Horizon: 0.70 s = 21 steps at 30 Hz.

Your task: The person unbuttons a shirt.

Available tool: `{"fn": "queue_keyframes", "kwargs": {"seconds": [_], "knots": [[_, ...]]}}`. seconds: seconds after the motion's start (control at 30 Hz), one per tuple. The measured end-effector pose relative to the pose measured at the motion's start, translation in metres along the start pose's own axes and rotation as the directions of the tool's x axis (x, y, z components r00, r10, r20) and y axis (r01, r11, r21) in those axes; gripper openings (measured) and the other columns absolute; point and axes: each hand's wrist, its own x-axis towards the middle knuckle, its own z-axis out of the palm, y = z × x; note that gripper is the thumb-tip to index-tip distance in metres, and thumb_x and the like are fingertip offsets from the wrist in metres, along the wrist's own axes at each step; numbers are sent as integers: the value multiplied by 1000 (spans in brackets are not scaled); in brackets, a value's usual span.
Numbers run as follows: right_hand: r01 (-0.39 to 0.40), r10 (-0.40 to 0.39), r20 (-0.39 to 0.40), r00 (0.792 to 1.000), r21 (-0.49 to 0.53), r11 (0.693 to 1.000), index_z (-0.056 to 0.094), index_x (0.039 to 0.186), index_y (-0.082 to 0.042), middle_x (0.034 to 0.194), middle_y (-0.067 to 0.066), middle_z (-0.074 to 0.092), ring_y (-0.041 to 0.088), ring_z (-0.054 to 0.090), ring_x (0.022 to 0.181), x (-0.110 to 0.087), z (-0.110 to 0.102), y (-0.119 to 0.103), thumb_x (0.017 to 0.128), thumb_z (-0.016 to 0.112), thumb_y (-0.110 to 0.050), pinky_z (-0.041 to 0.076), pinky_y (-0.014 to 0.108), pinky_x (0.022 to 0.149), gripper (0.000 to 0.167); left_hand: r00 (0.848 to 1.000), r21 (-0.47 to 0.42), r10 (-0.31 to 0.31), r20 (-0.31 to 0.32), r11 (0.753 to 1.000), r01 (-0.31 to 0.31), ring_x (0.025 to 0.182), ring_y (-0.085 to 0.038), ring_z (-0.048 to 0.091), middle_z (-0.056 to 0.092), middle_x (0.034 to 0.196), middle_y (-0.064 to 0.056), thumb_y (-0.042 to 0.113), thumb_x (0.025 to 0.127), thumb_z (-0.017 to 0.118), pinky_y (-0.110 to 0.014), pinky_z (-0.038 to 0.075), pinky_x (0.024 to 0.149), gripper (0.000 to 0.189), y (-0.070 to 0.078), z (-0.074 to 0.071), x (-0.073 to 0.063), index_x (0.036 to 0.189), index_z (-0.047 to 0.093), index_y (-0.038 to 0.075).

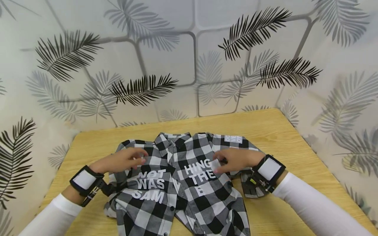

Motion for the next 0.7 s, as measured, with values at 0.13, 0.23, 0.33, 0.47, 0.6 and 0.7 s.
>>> {"fn": "queue_keyframes", "kwargs": {"seconds": [0.13, 0.23, 0.33, 0.47, 0.6, 0.7], "knots": [[127, -113, -187, 976, 65, 990, 44, 127, -13, 120, 6, 51, 22, 52, 103, 35, -14, -10, 85, 50, -50, 43, 38, 82, 57, 989, 80, 91, -120, 993, -81, 87, -21, 58, 55, 114, -6, 29, 94, 44, -33, 46, 69, 35, 14, -7, 28, 126, 45, 15], [149, -122, -287, 950, 74, 986, 42, 129, -11, 126, 6, 46, 24, 46, 111, 64, -21, -21, 88, 48, -46, 39, 41, 88, 54, 986, 196, 98, -134, 978, -70, 111, -25, 47, 40, 133, -9, 25, 95, 42, -39, 40, 86, 39, 19, -9, 53, 133, 39, 17], [147, -123, -326, 938, 50, 988, 37, 134, -9, 132, 10, 41, 28, 43, 115, 94, -26, -30, 92, 46, -38, 35, 43, 92, 52, 994, 306, 37, -103, 952, -4, 128, -30, 23, 26, 141, -14, 22, 95, 43, -46, 27, 98, 45, 17, -12, 76, 138, 31, 17], [65, -65, -232, 971, -7, 998, 24, 140, -12, 131, 14, 42, 27, 50, 108, 125, -26, -36, 95, 41, -33, 37, 41, 89, 53, 991, 339, -130, -40, 931, 136, 128, -36, 21, 18, 142, -22, 16, 94, 44, -46, 34, 91, 52, 7, -13, 93, 141, 23, 17], [-93, 90, -81, 993, -40, 995, 16, 143, -20, 129, 11, 46, 27, 48, 111, 144, -22, -38, 96, 35, -38, 36, 43, 91, 54, 968, 342, -248, 33, 913, 222, 113, -32, 41, 22, 137, -24, 14, 94, 43, -37, 40, 69, 55, -2, -12, 99, 143, 17, 20], [-190, 188, -26, 982, -86, 978, 20, 142, -24, 133, 7, 42, 30, 39, 120, 153, -21, -38, 94, 34, -43, 26, 50, 97, 53, 959, 363, -278, 46, 899, 243, 99, -29, 50, 26, 135, -24, 16, 94, 44, -34, 40, 64, 60, -5, -10, 101, 143, 11, 26]]}}
